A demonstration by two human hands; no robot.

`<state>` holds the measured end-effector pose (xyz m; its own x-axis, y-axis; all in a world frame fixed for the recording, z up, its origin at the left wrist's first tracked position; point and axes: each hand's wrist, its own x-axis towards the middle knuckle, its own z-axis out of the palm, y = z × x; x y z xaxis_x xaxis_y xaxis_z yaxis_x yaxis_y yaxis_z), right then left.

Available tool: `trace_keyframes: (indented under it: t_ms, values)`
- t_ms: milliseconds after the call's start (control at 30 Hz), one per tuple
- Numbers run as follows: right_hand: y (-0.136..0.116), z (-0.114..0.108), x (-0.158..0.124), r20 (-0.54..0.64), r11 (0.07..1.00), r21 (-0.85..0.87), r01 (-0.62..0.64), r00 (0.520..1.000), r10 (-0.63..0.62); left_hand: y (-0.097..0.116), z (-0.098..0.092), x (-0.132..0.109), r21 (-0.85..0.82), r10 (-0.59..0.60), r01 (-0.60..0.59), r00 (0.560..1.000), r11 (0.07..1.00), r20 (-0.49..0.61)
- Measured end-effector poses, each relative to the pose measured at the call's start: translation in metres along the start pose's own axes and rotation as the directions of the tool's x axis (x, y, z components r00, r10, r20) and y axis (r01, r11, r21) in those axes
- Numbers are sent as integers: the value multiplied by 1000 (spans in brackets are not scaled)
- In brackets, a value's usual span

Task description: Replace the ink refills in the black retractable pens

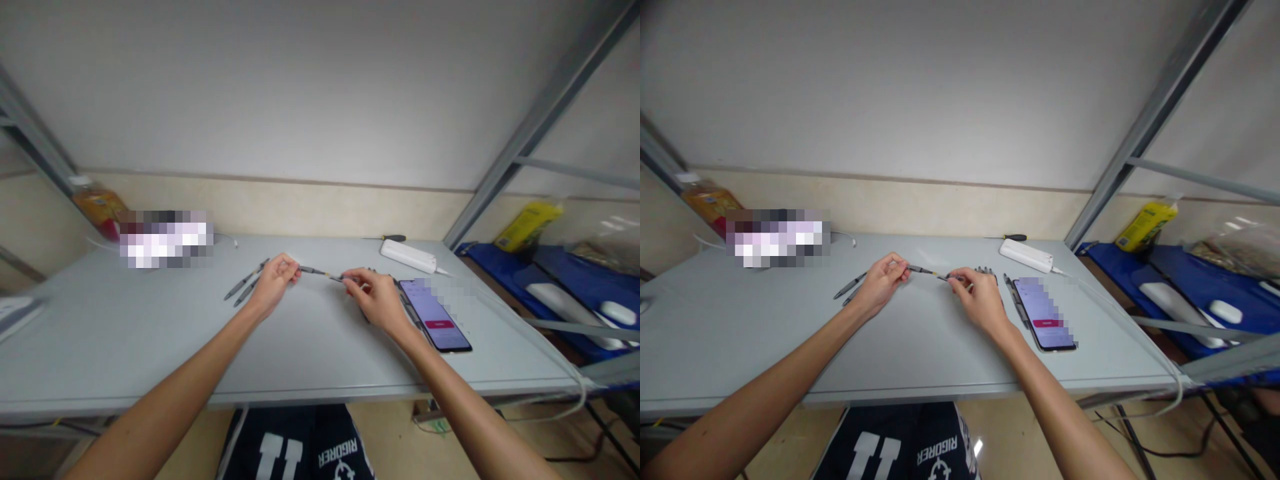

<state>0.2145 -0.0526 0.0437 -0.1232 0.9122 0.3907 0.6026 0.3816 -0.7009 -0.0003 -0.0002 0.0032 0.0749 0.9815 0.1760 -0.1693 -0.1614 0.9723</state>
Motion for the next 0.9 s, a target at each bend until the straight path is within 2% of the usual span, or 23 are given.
trace_keyframes:
  t_ms: [133, 200, 300, 367, 433, 500, 600, 667, 767, 833, 900]
  values:
    - [0, 2, 0, 76, 995, -58, -85, 993, 90, 1, 1, -1, -16, -4, 4, 999, 1000, 32]
    - [-1, 1, 0, 39, 994, -70, -84, 995, 87, 1, 1, -1, -27, -6, 7, 999, 1000, 34]
    - [-1, -2, 1, -12, 996, -80, 45, 999, -46, 3, 2, -1, -56, -30, 31, 999, 998, 18]
    - [1, -2, 0, 14, 984, -100, 145, 989, -144, 4, 3, -2, -67, -56, 57, 998, 996, 11]
    - [3, -1, 0, 47, 972, -147, 184, 983, -179, 5, 4, -3, -74, -72, 73, 997, 995, 16]
    - [3, 2, -1, 59, 969, -193, 156, 987, -147, 5, 4, -3, -72, -73, 75, 997, 995, 26]
    - [2, 5, 0, 66, 977, -206, 49, 997, -36, 5, 4, -3, -56, -69, 71, 997, 996, 40]
    - [1, 4, 0, 55, 982, -183, 38, 998, -29, 5, 5, -3, -63, -80, 83, 996, 995, 46]
    - [5, 1, 0, 58, 958, -214, 191, 981, -183, 8, 7, -3, -129, -128, 135, 990, 982, 57]
    - [9, 1, -1, 106, 905, -286, 315, 949, -297, 10, 8, -4, -180, -179, 188, 982, 965, 66]
    - [12, 2, -3, 159, 863, -326, 385, 923, -351, 12, 8, -5, -209, -227, 240, 970, 948, 82]
